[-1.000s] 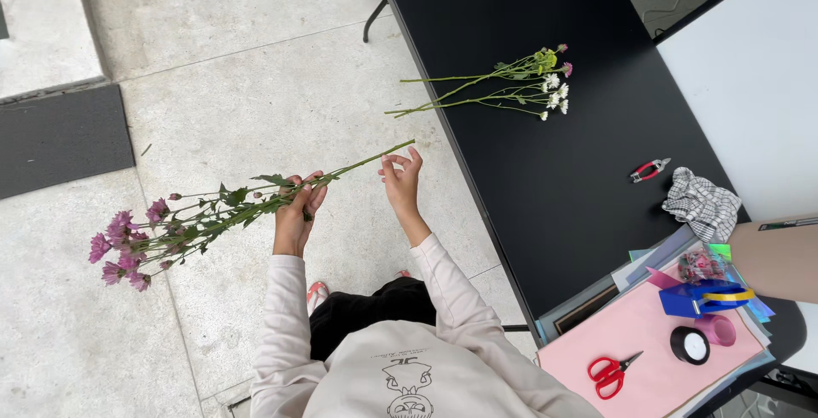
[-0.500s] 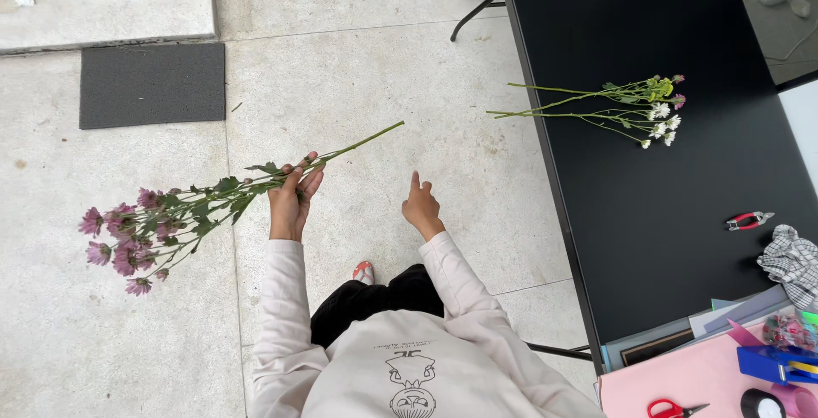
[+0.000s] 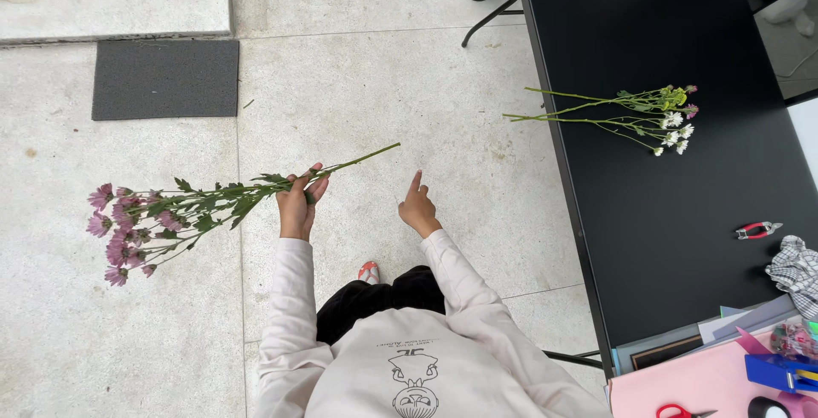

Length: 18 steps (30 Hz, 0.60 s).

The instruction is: The person sorts flowers by picking them up from a bucket and placing them on a table, occasionally pointing at individual stems.

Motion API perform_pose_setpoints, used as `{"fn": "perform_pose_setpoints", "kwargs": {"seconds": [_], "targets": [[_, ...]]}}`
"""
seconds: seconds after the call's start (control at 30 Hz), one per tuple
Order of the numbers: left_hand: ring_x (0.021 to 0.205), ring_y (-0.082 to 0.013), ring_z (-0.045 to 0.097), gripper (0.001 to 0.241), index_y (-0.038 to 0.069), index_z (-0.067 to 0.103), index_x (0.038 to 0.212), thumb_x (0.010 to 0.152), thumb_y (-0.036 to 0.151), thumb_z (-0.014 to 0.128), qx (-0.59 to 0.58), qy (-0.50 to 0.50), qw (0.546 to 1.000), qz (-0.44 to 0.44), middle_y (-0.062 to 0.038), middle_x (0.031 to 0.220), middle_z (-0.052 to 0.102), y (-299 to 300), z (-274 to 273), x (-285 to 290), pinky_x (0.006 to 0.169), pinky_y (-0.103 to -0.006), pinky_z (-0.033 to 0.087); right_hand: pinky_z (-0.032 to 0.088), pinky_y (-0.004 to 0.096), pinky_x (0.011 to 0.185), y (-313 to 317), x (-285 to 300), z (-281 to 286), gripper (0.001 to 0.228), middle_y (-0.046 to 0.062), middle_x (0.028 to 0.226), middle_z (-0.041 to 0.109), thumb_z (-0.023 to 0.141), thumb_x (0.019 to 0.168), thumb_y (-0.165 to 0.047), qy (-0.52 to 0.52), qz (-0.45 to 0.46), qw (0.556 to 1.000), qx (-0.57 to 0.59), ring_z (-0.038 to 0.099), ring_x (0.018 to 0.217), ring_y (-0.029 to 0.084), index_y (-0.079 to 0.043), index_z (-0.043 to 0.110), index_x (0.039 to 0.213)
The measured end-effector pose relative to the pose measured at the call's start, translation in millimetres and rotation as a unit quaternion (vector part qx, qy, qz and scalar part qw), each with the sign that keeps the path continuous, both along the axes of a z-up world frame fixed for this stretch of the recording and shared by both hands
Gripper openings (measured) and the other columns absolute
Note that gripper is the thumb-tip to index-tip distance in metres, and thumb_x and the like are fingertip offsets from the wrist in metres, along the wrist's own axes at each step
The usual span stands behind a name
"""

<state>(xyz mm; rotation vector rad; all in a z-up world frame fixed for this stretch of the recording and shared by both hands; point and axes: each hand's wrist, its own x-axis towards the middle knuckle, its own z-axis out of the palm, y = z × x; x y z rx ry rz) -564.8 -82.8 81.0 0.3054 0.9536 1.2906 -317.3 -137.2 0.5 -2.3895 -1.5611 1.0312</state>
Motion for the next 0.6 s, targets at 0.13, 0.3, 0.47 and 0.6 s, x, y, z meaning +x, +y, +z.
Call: {"fn": "perform_pose_setpoints", "kwargs": {"seconds": [0.13,0.3,0.47,0.6], "targets": [[0.093,-0.0462,0.067,0.02,0.013,0.032,0.095,0.092,-0.003,0.044,-0.007,0.006,1.0,-0.005,-0.031,0.116,0.062,-4,-9,2,0.082,-0.0465,0.06,0.055,0.055,0.075,-7,-34,147,0.087,0.035,0.139,0.032,0.05,0.089,-0.001,-0.001,-0.007,0.995,0.102,0.06,0.106,0.047,-0.004,-0.007,0.154],[0.095,-0.0438,0.068,0.02,0.01,0.029,0.09,0.092,-0.004,0.043,-0.008,-0.083,0.996,0.014,-0.031,0.119,0.061,-2,31,1,0.082,-0.0412,0.062,0.056,0.048,0.059,19,14,-87,0.069,0.027,0.127,0.05,0.052,0.085,-0.035,-0.077,0.122,0.989,-0.006,0.068,0.084,0.033,-0.006,0.037,0.146],[0.094,-0.0475,0.066,0.02,0.01,0.031,0.09,0.091,-0.005,0.045,0.005,-0.035,0.999,-0.005,-0.033,0.117,0.06,0,15,-6,0.081,-0.0449,0.061,0.054,0.057,0.075,-16,-21,107,0.087,0.036,0.139,0.032,0.049,0.088,-0.003,0.007,-0.001,0.996,0.089,0.062,0.103,0.049,-0.003,-0.007,0.154],[0.095,-0.0468,0.067,0.019,0.011,0.032,0.091,0.091,-0.004,0.045,-0.001,-0.031,0.999,-0.025,-0.032,0.117,0.06,-7,16,-1,0.08,-0.0433,0.061,0.059,0.05,0.071,-3,-29,126,0.082,0.03,0.136,0.034,0.052,0.088,0.002,-0.107,0.057,0.967,0.225,0.062,0.1,0.043,-0.007,0.004,0.154]]}}
